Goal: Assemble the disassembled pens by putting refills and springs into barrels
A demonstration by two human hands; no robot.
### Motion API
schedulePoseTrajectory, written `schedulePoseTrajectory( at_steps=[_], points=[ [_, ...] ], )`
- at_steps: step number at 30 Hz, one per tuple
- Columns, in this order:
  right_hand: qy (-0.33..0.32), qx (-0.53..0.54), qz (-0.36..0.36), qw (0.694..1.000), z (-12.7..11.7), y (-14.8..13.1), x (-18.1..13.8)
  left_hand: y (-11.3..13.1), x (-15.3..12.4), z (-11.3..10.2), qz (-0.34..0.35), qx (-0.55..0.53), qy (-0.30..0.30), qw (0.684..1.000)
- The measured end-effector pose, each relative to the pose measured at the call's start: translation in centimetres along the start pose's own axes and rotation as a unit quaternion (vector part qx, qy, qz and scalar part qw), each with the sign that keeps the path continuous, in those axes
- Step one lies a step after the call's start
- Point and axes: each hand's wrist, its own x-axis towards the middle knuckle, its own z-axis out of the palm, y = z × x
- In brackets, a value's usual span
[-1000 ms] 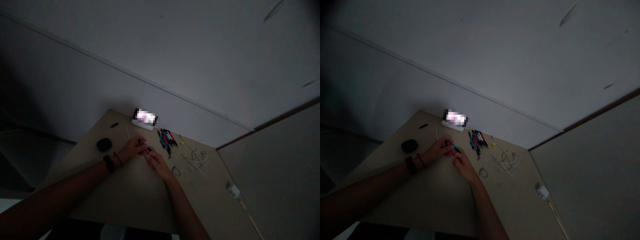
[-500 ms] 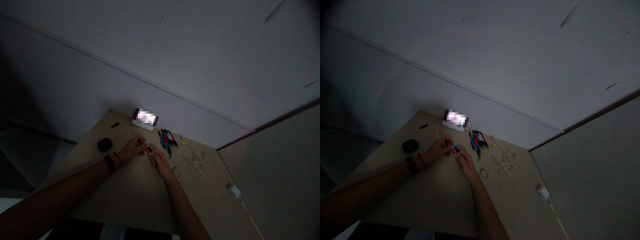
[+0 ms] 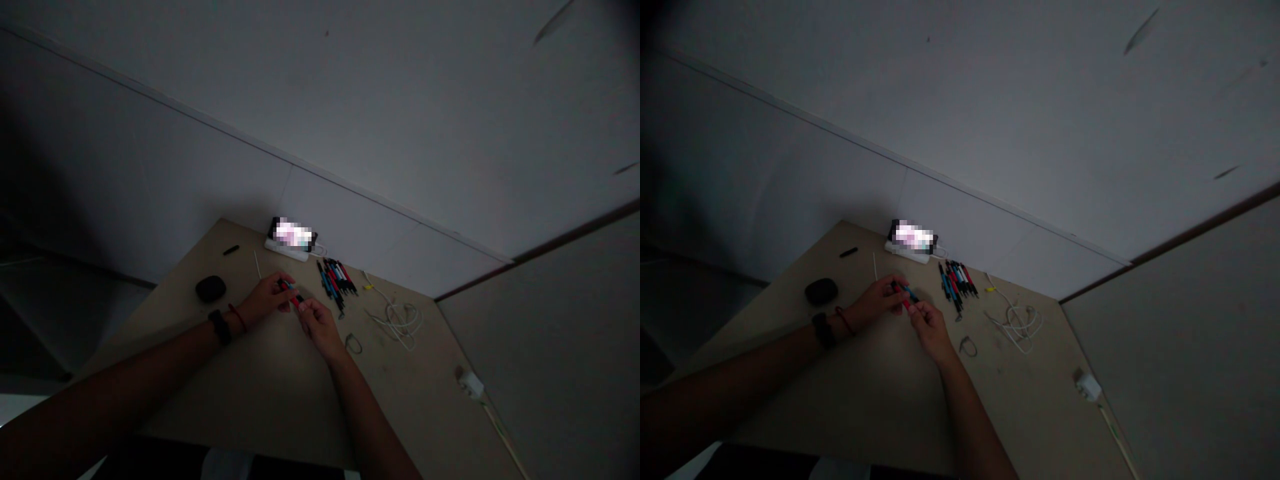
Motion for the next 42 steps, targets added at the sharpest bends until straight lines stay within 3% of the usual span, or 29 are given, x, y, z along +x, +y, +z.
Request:
schedulePoseTrajectory(
  at_steps=[10, 23, 33, 39, 42],
  points=[
    [0.043, -0.024, -0.020, 0.999, -0.5, 0.3, 0.2, -0.7, 0.3, -0.2, -0.007, 0.017, -0.012, 1.000],
    [0.033, 0.021, -0.015, 0.999, -0.4, 0.1, 0.1, -0.7, 0.2, 0.0, -0.016, 0.016, -0.058, 0.998],
    [0.036, 0.017, -0.014, 0.999, -0.1, -0.7, -0.1, -0.1, -0.5, 0.3, 0.015, 0.031, -0.092, 0.995],
    [0.030, 0.018, -0.019, 0.999, -0.1, -0.4, 0.0, -0.5, -0.5, 0.3, 0.029, 0.040, -0.093, 0.994],
    [0.034, 0.025, -0.031, 0.999, -0.3, -0.1, 0.0, -0.6, -0.5, 0.4, 0.024, 0.035, -0.066, 0.997]
  ],
)
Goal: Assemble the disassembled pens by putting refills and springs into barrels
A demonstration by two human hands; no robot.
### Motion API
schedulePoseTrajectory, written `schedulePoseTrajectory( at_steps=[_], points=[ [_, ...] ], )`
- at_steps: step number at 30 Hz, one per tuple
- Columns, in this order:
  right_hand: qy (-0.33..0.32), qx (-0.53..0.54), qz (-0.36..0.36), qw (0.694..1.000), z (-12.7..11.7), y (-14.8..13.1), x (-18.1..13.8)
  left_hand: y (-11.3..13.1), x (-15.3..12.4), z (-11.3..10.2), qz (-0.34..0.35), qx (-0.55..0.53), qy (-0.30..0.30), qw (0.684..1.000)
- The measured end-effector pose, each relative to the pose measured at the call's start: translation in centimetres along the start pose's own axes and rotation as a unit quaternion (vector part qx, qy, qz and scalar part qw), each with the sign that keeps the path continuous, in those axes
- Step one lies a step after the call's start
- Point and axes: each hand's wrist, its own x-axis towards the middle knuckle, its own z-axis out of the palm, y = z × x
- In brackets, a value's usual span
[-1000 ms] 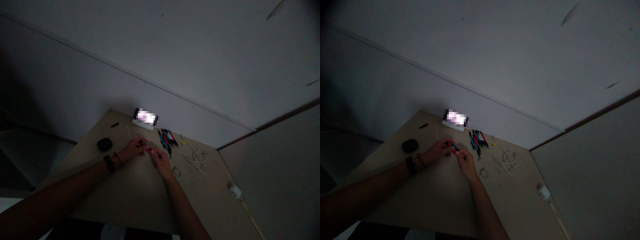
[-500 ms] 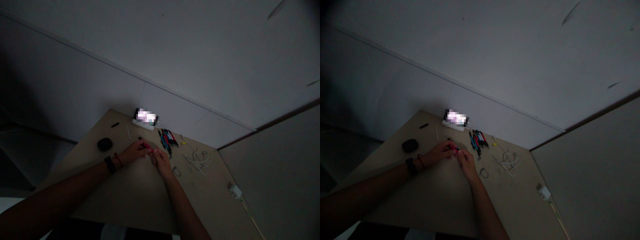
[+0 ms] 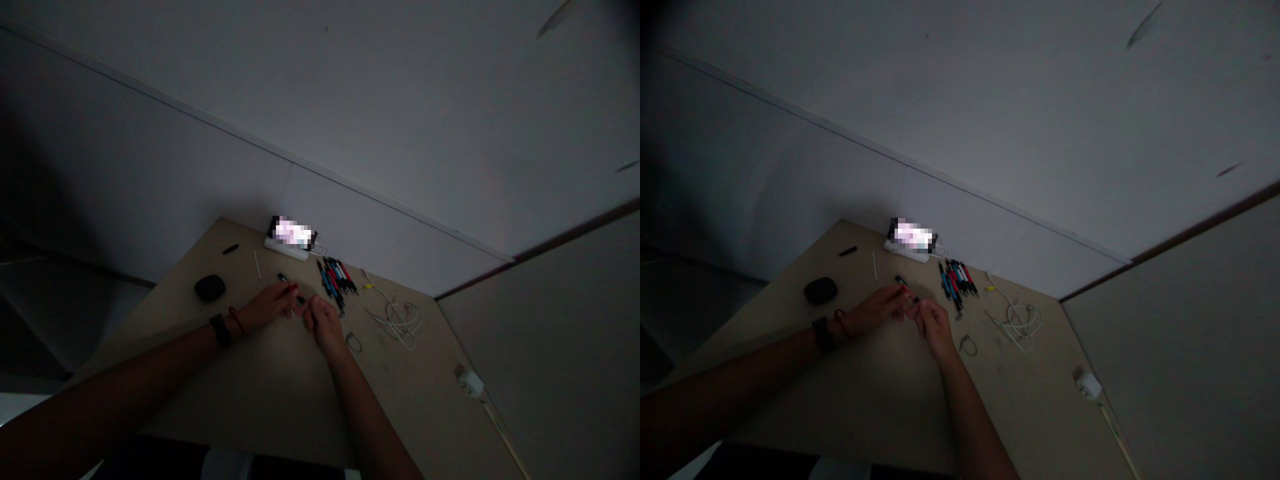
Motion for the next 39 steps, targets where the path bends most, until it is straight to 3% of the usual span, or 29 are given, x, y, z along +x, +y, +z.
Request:
schedulePoseTrajectory(
  at_steps=[6, 10, 15, 28, 34, 39],
  points=[
    [0.032, 0.045, 0.037, 0.998, -0.1, 0.4, 0.2, 0.1, 0.2, -0.1, -0.032, -0.046, 0.019, 0.998],
    [0.076, 0.139, 0.053, 0.986, -0.1, 0.2, 0.5, 0.1, 0.2, 0.0, -0.016, -0.019, 0.041, 0.999],
    [0.115, 0.202, 0.054, 0.971, -0.3, 0.1, 0.7, 0.8, -0.2, 0.0, -0.005, 0.048, 0.016, 0.999],
    [0.110, 0.195, 0.035, 0.974, -0.4, 0.5, 0.8, 1.1, -0.4, 0.1, -0.006, 0.112, 0.005, 0.994],
    [0.110, 0.203, 0.048, 0.972, -0.3, 0.5, 0.7, 1.0, -0.5, 0.0, -0.012, 0.153, 0.028, 0.988],
    [0.107, 0.186, 0.063, 0.975, -0.3, 0.4, 0.6, 1.0, -0.4, -0.1, -0.015, 0.159, 0.008, 0.987]
  ],
)
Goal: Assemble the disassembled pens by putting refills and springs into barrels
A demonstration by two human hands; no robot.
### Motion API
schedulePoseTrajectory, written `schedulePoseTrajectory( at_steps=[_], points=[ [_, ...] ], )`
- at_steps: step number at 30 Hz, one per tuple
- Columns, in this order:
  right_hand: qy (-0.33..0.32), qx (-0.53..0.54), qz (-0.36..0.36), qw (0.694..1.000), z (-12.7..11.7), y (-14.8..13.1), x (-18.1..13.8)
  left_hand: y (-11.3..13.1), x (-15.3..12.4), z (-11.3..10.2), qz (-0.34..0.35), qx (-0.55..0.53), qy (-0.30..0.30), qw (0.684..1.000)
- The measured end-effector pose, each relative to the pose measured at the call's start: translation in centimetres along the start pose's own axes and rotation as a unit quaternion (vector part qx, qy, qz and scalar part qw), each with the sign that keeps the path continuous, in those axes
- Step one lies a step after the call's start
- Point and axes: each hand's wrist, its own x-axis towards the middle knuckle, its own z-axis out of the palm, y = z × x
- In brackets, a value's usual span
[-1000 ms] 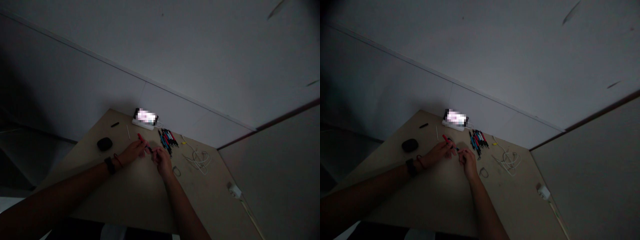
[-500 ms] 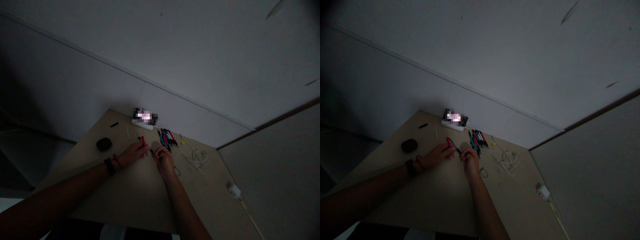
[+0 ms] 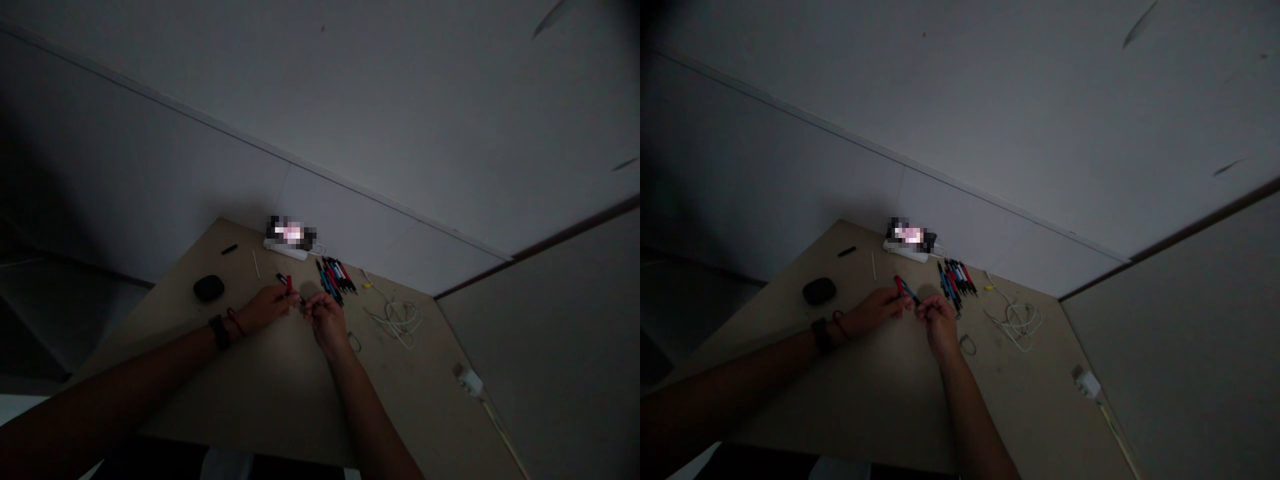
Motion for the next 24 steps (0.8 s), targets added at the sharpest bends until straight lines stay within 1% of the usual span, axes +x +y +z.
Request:
schedulePoseTrajectory(
  at_steps=[4, 14, 24],
  points=[
    [-0.004, -0.007, 0.010, 1.000, -0.01, -0.09, -0.17, 0.12, 0.01, 0.00, 0.010, -0.012, -0.018, 1.000],
    [-0.021, -0.014, 0.002, 1.000, 0.01, 0.08, -0.24, -0.19, 0.00, -0.03, 0.009, -0.005, 0.009, 1.000],
    [-0.016, -0.004, -0.004, 1.000, -0.01, 0.19, -0.14, 0.19, -0.18, -0.03, 0.009, -0.005, -0.003, 1.000]
  ],
)
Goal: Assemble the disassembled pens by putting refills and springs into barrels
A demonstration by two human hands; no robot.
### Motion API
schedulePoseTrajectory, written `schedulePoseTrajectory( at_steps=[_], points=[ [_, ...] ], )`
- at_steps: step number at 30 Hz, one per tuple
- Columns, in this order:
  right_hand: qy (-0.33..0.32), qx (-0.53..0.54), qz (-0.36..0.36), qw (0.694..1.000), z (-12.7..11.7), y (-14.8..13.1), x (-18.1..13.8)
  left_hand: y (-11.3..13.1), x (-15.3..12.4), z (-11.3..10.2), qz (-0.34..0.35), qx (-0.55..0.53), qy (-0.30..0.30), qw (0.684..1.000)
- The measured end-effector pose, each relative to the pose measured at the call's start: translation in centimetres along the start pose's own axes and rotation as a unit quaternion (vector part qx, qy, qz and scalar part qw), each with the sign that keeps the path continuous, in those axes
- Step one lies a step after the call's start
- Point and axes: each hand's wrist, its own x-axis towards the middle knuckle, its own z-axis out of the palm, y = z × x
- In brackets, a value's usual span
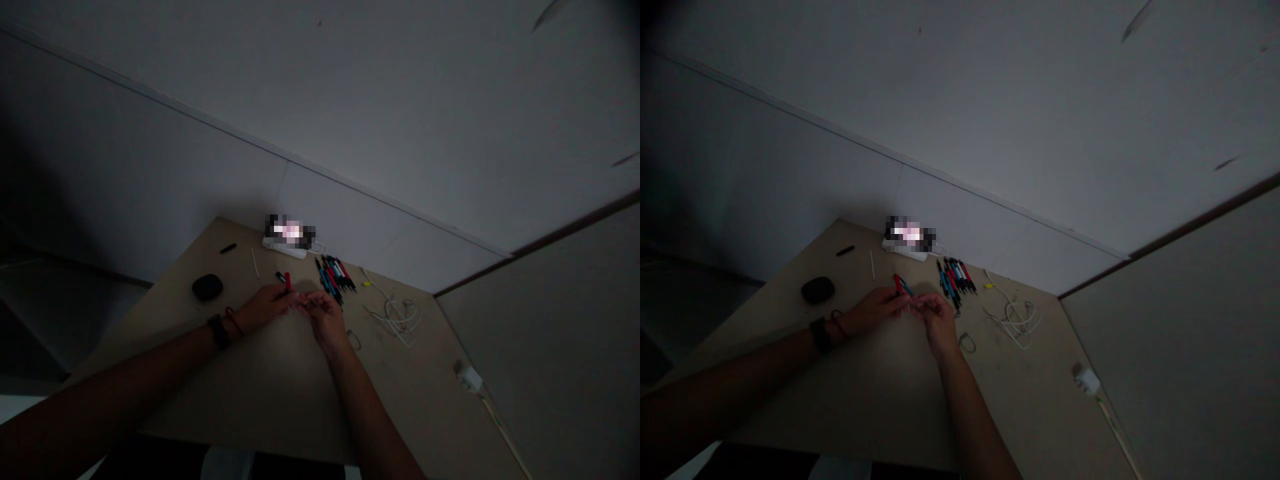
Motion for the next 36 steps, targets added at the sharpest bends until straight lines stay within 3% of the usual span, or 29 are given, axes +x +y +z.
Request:
schedulePoseTrajectory(
  at_steps=[23, 36],
  points=[
    [-0.022, -0.009, -0.009, 1.000, -0.12, 0.39, -0.01, 0.05, -0.14, -0.01, 0.009, 0.034, 0.005, 0.999],
    [0.011, -0.007, -0.008, 1.000, -0.04, 0.22, 0.06, -0.32, -0.07, 0.10, 0.025, 0.043, -0.009, 0.999]
  ],
)
